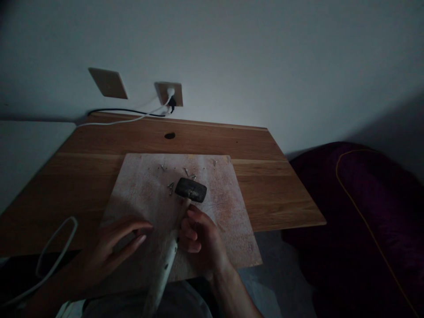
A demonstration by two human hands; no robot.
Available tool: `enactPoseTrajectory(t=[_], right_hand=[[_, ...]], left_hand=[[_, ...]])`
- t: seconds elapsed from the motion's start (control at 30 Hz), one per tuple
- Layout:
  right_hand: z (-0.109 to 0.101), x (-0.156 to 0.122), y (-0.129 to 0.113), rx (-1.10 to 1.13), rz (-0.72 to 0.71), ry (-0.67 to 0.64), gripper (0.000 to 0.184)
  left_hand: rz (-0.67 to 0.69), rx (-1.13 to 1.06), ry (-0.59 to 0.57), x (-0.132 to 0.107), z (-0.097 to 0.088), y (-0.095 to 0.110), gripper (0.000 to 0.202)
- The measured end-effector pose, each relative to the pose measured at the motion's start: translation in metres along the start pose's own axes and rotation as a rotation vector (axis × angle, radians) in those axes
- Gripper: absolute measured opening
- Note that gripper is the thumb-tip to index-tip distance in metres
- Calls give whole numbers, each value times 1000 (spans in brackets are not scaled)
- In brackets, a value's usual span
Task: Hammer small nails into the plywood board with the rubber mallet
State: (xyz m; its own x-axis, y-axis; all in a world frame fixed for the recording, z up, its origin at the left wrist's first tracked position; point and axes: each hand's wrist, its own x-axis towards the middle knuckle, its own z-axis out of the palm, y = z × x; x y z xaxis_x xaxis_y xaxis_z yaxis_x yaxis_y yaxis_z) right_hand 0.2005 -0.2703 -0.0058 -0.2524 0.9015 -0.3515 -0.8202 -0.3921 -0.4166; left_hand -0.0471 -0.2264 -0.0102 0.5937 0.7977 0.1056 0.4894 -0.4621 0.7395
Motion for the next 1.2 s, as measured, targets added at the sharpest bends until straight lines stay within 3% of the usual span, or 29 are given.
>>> enactPoseTrajectory(t=[0.33,0.63,0.97,1.2], right_hand=[[-5,-16,-16,-42,-2,-56,30],[-25,-20,-6,-34,-15,-47,31],[-15,-26,-8,7,-6,-56,22],[-17,-32,-14,-47,-15,-58,29]], left_hand=[[17,-15,12,-1,2,-6,21],[21,18,28,0,1,-1,22],[50,33,25,-1,2,-4,24],[66,26,35,0,3,-7,22]])
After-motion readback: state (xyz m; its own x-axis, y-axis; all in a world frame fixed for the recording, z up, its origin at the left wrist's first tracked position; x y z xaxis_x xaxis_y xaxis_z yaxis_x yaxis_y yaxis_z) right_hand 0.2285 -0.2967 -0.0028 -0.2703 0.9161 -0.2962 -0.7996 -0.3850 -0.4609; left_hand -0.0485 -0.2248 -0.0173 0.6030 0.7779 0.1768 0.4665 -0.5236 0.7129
